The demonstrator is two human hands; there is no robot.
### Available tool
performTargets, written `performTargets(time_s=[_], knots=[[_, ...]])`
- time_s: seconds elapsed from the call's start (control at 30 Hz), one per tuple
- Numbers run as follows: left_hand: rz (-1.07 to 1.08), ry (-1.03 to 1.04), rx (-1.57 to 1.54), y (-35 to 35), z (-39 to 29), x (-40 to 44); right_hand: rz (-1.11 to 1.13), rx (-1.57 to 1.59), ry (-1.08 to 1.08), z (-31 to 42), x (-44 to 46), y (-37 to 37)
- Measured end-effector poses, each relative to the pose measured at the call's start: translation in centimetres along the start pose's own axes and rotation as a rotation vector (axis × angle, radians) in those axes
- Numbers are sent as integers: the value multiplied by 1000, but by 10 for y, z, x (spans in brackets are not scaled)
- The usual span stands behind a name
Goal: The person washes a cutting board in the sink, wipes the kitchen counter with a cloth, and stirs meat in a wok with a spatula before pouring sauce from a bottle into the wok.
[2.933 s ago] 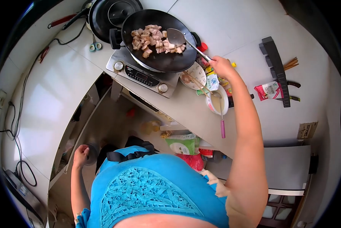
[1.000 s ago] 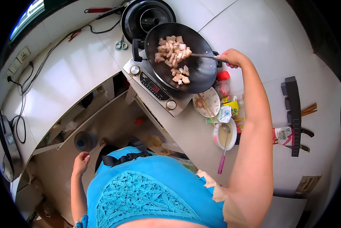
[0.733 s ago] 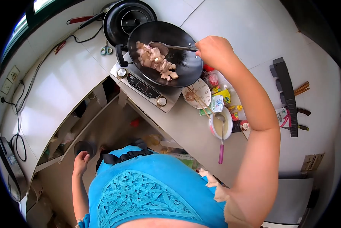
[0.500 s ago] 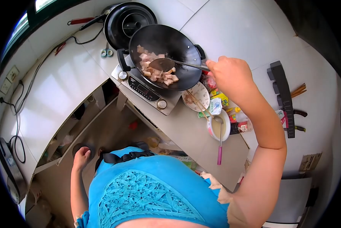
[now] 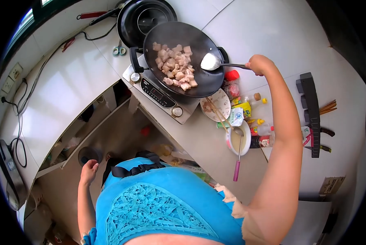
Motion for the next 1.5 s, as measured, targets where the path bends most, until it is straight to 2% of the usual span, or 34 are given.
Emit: performTargets(time_s=[0.07,0.1,0.2,0.27,0.4,0.53,0.67,0.7,0.8,1.0,1.03,1.13,1.5], knots=[[-4,-18,19,5,5,-4,255,233,26,11,21,30],[-7,-29,43,9,-1,-10,258,280,-30,27,37,38],[5,-55,64,18,0,-14,99,255,-115,54,48,5],[3,-67,50,19,-6,-14,46,208,-101,35,48,-7],[-46,-24,45,14,-11,-3,95,-11,-60,0,44,-2],[-18,9,-16,26,-15,1,15,59,-118,49,55,-5],[9,-32,-11,30,-22,1,-98,-137,-51,28,40,-32],[-12,-18,10,26,-27,1,-49,-189,-80,31,43,-29],[-20,35,-12,24,-19,8,-168,-99,-70,56,42,-34],[-29,-3,-5,19,-17,-1,-65,-189,-62,33,36,-42],[-35,7,12,16,-10,1,-126,-193,-63,44,37,-42],[0,-8,-30,21,-5,-3,-121,-144,-38,56,29,-49],[-32,-5,-13,19,-16,-10,-117,-224,-31,48,34,-52]])
Point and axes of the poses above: each hand's wrist, its own x-axis towards the middle knuckle, its own y-axis out of the palm, z = x × y, the point moved 10 cm from there along x, towards the middle knuckle, and after that the axes turned 11 degrees about -x, right-handed, at the moved point
